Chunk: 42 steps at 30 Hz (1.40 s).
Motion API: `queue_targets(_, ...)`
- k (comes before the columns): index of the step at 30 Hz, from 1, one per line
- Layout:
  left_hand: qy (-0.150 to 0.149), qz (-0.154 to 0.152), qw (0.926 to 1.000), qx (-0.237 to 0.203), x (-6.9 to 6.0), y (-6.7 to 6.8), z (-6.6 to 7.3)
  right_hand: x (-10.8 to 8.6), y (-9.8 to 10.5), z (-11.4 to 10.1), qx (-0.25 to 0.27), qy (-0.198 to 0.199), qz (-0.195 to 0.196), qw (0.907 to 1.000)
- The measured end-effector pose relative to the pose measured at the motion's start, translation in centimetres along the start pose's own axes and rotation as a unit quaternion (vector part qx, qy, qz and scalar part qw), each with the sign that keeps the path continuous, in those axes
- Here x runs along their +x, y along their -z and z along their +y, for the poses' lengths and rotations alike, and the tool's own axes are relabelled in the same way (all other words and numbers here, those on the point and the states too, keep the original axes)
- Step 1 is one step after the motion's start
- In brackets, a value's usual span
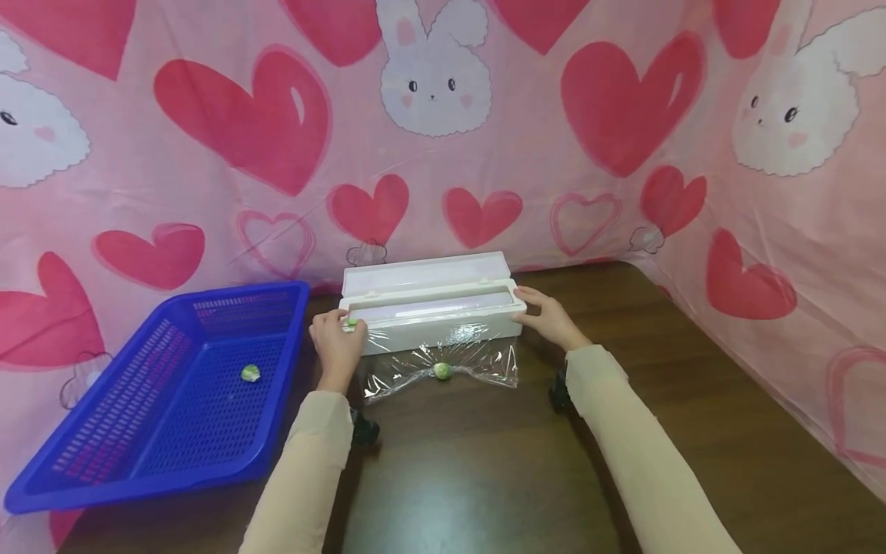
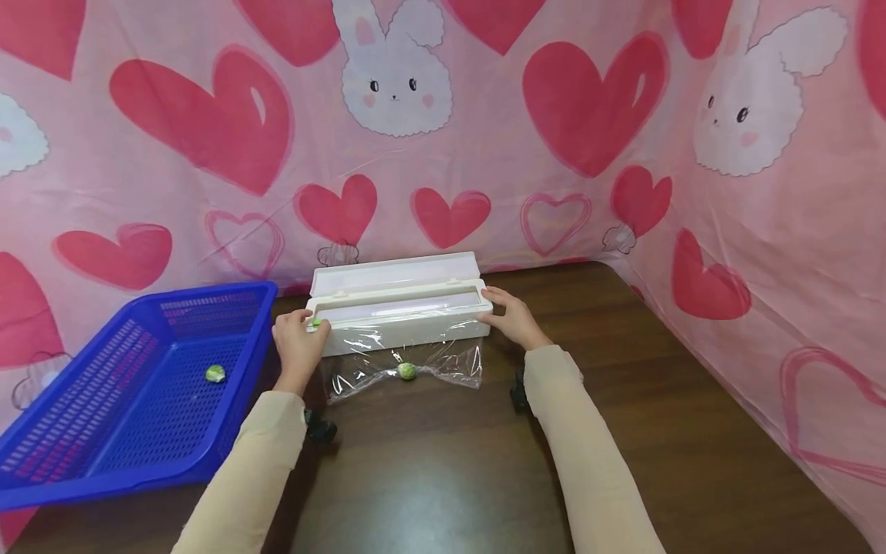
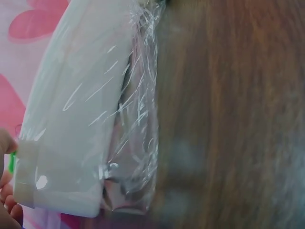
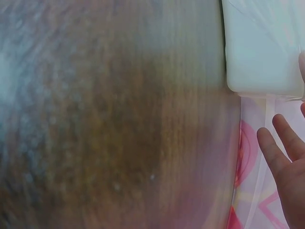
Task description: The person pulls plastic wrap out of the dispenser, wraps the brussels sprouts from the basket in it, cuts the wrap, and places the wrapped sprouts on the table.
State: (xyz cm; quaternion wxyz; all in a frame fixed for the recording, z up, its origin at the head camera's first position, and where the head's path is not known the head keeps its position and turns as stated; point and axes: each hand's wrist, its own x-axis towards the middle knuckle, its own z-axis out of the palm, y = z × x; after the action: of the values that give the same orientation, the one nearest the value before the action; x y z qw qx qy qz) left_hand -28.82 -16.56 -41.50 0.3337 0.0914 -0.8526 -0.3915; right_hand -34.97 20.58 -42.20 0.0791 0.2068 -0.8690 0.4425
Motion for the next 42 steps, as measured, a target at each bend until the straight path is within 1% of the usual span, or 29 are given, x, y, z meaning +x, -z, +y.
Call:
queue_targets(2,0.016,0.014,0.9997,-0.012,-0.2,-0.1,-0.1,-0.1,-0.1,0.0,0.003,-0.001,0.001,1.0000)
queue_targets(4,0.019,0.030,0.9992,-0.021,-0.3,-0.3,-0.1,-0.1,-0.1,-0.1,0.006,-0.003,0.003,1.0000)
queue_targets(8,0.001,0.060,0.9977,-0.032,-0.5,-0.7,-0.3,-0.2,0.0,-0.2,0.010,-0.001,0.009,0.9999)
queue_targets(10,-0.004,0.071,0.9969,-0.036,-0.5,-0.9,-0.4,-0.1,0.0,-0.2,0.011,0.001,0.009,0.9999)
queue_targets(15,-0.001,0.088,0.9950,-0.045,-0.5,-0.9,-0.7,0.0,-0.2,-0.3,0.011,0.008,0.008,0.9999)
queue_targets(18,-0.001,0.090,0.9946,-0.052,-0.4,-0.8,-0.9,0.0,-0.2,-0.3,0.011,0.009,0.005,0.9999)
queue_targets(20,-0.003,0.085,0.9948,-0.055,-0.4,-0.7,-1.0,0.0,-0.1,-0.3,0.008,0.005,0.002,1.0000)
queue_targets(25,-0.030,0.058,0.9967,-0.048,-0.4,-0.4,-1.3,-0.1,0.2,0.1,0.001,-0.006,-0.015,0.9999)
queue_targets(28,-0.050,0.033,0.9975,-0.038,-0.4,0.0,-1.2,-0.2,0.3,0.1,-0.003,-0.009,-0.027,0.9996)
queue_targets(31,-0.067,0.001,0.9975,-0.020,-0.4,0.4,-1.1,-0.3,0.4,0.0,0.000,-0.012,-0.031,0.9994)
queue_targets(33,-0.078,-0.020,0.9967,-0.006,-0.4,0.7,-1.1,-0.3,0.4,-0.1,0.007,-0.011,-0.024,0.9996)
queue_targets(35,-0.081,-0.043,0.9956,0.015,-0.4,0.9,-1.0,-0.3,0.4,-0.4,0.011,-0.005,-0.011,0.9999)
queue_targets(38,-0.079,-0.068,0.9937,0.042,-0.5,1.2,-1.0,-0.1,0.1,-0.5,0.011,0.022,0.019,0.9995)
queue_targets(40,-0.079,-0.075,0.9926,0.055,-0.5,1.4,-1.0,0.0,-0.1,-0.7,0.008,0.044,0.036,0.9984)
queue_targets(42,-0.089,-0.069,0.9921,0.054,-0.6,1.4,-1.1,0.2,-0.3,-0.7,0.006,0.065,0.050,0.9966)
